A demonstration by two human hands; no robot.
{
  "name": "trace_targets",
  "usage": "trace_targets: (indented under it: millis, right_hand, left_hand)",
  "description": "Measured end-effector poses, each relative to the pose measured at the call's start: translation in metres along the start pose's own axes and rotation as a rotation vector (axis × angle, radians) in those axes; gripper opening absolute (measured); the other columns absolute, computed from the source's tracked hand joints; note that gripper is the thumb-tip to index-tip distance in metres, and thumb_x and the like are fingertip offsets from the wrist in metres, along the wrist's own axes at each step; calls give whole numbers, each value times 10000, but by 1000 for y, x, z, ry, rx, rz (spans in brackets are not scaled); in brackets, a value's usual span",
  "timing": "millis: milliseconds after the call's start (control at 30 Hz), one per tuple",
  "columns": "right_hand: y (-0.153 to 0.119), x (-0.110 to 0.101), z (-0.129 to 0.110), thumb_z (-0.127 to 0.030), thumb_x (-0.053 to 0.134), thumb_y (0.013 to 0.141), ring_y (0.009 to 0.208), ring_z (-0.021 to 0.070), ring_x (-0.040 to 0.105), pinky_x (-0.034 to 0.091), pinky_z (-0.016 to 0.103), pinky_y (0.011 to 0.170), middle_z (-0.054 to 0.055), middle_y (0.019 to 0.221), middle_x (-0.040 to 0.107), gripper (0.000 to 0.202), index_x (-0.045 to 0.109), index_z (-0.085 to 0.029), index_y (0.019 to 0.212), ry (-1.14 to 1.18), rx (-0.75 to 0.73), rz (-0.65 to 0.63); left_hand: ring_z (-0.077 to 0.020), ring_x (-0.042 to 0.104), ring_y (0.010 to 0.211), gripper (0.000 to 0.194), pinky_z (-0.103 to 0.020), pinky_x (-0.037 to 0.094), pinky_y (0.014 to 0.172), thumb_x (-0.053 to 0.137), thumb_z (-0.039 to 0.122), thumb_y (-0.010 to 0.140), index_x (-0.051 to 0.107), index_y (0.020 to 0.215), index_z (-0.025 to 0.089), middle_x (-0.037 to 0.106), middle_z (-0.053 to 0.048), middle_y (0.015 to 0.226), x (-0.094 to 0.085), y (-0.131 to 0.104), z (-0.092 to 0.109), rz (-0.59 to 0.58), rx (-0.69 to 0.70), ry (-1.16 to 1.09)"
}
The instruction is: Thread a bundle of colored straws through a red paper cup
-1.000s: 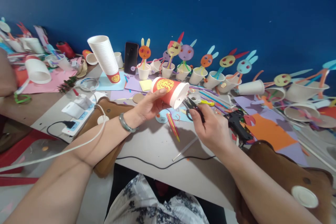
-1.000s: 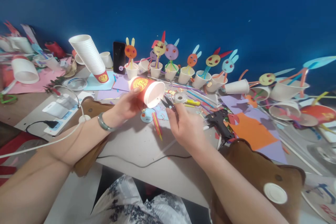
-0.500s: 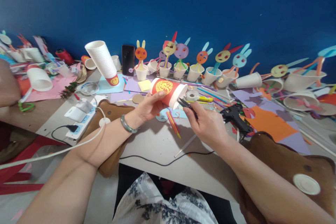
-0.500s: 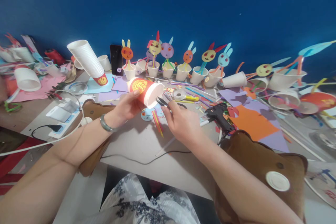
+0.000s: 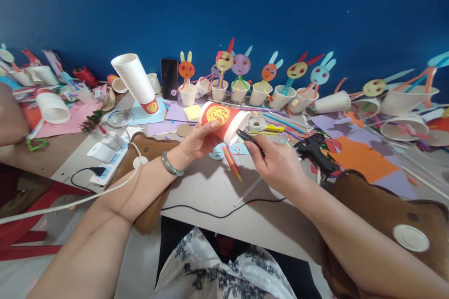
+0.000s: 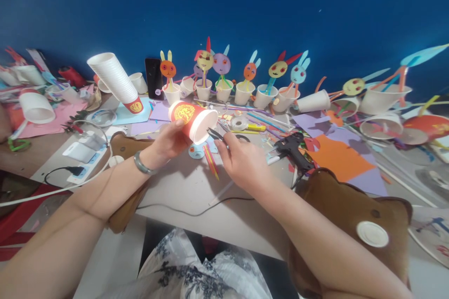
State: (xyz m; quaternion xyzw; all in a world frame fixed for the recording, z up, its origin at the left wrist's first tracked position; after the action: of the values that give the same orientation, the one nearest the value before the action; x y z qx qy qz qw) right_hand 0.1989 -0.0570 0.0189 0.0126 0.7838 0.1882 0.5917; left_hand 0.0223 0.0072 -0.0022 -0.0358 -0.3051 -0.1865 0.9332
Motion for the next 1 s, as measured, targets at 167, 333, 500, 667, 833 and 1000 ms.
trace_targets:
  millis: [167,333,500,667,833,1000]
  right_hand:
    - [0,0,1,-464,341,1049,535,220,559,236,298,558,47,586,608,428,652,-186,951,27,6,-4]
    - [0,1,1,-468,338,1053,537,217,551,224,295,552,46,584,603,432,653,-186,964,7,2,-2]
    - [1,1,0,-467,337,1058,557,216,560,214,301,561,63,611,635,438,655,-183,962,-52,17,-39]
    - [0,-1,-1,-458,355,1050,542,210,545,199,301,556,50,584,608,423,661,-179,966,-71,27,-73]
    - [0,-2,-1,-451,364,1043,530,207,521,194,299,552,37,566,571,405,646,-185,929,-54,29,-71]
    - [0,-4,-1,-440,371,1044,530,201,509,209,302,561,23,551,535,382,621,-198,888,-4,17,-51]
  left_hand:
    - [-257,733,945,537,-358,564,841,928,496,634,711,1016,188,749,-44,879,0,0,-1,13,-23,2]
    - [-257,736,912,518,-361,569,795,913,512,639,697,985,193,744,-45,866,-2,-1,-4,9,-49,0]
    - [-214,713,835,504,-339,563,780,926,485,628,709,972,188,752,-40,881,-4,-1,-6,32,-34,-7]
    - [-205,714,809,565,-341,559,795,929,482,642,717,1075,188,757,-34,892,-1,-1,-6,17,-45,-15]
    - [-223,730,840,704,-350,558,812,915,479,679,669,1283,213,773,-36,936,1,-2,-5,17,-41,-24]
    - [-188,721,788,674,-316,565,778,953,489,633,703,1186,196,775,-25,910,2,-1,-6,-27,-31,-64]
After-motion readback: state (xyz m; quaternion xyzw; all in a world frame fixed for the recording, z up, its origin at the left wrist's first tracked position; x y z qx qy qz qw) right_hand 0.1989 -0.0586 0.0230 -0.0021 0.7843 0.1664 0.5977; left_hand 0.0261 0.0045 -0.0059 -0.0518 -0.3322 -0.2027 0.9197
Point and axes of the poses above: each hand's wrist, its own y-axis towards the middle knuckle, its own x-axis out of the palm, z = x × y, the point moved 4 cm from there along y, towards the middle knuckle
